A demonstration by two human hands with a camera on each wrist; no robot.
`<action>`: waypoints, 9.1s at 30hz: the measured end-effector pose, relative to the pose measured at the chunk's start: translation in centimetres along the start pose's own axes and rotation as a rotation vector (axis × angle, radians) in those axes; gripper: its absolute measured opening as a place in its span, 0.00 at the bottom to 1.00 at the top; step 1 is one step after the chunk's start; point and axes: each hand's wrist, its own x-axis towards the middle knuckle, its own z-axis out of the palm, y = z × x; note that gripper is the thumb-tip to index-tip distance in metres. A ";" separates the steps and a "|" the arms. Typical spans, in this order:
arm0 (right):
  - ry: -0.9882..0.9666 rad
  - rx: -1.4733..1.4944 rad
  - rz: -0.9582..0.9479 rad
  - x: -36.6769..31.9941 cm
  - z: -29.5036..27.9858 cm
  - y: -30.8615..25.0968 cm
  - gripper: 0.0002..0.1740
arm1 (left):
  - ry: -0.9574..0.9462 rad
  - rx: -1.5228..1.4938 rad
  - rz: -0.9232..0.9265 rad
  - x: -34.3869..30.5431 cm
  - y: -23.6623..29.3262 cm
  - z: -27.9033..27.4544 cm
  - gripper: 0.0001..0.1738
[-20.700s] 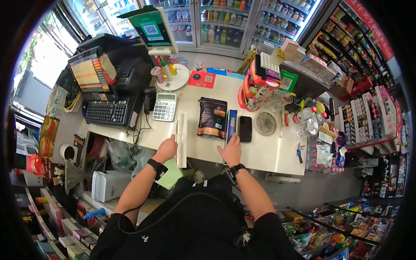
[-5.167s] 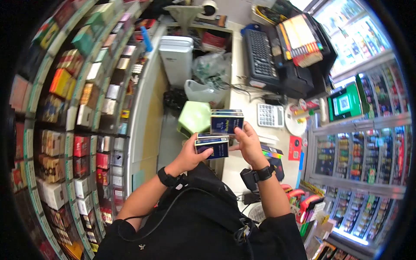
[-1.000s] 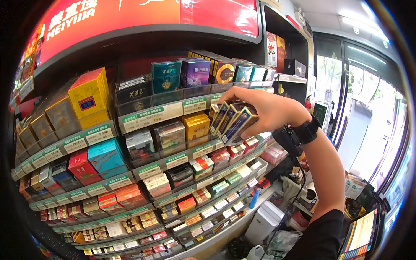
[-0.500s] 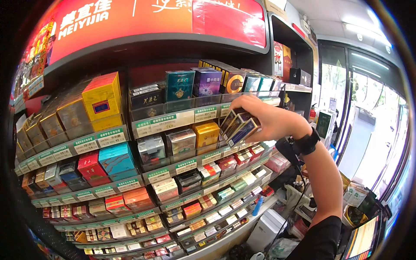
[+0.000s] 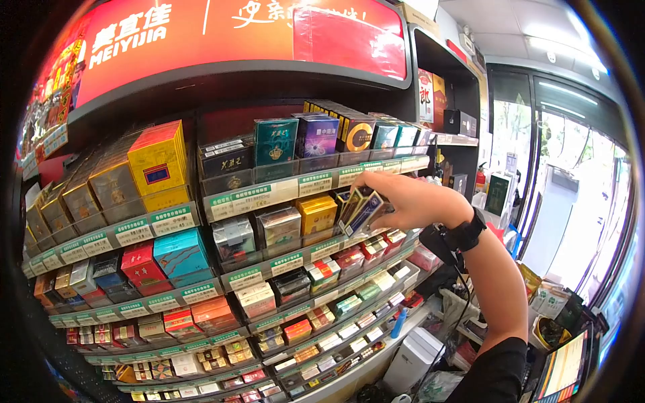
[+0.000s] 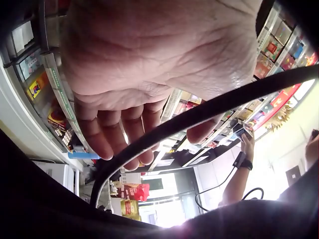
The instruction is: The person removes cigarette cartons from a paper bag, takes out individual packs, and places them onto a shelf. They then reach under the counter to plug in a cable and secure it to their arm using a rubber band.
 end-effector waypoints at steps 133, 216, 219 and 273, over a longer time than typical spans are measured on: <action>-0.232 1.020 0.820 -20.4 37.2 -29.1 0.43 | -0.225 -0.779 -0.270 -2.0 0.8 -3.1 0.50; 0.797 -0.335 -0.221 1.6 7.6 3.8 0.33 | 0.065 0.157 -0.229 0.3 10.7 7.3 0.38; 0.872 -0.316 -0.254 2.1 8.0 2.9 0.25 | 0.067 0.164 -0.246 1.8 7.3 3.4 0.44; 0.719 -0.317 -0.255 0.9 8.0 3.3 0.17 | -0.128 0.113 0.155 4.9 13.0 8.2 0.40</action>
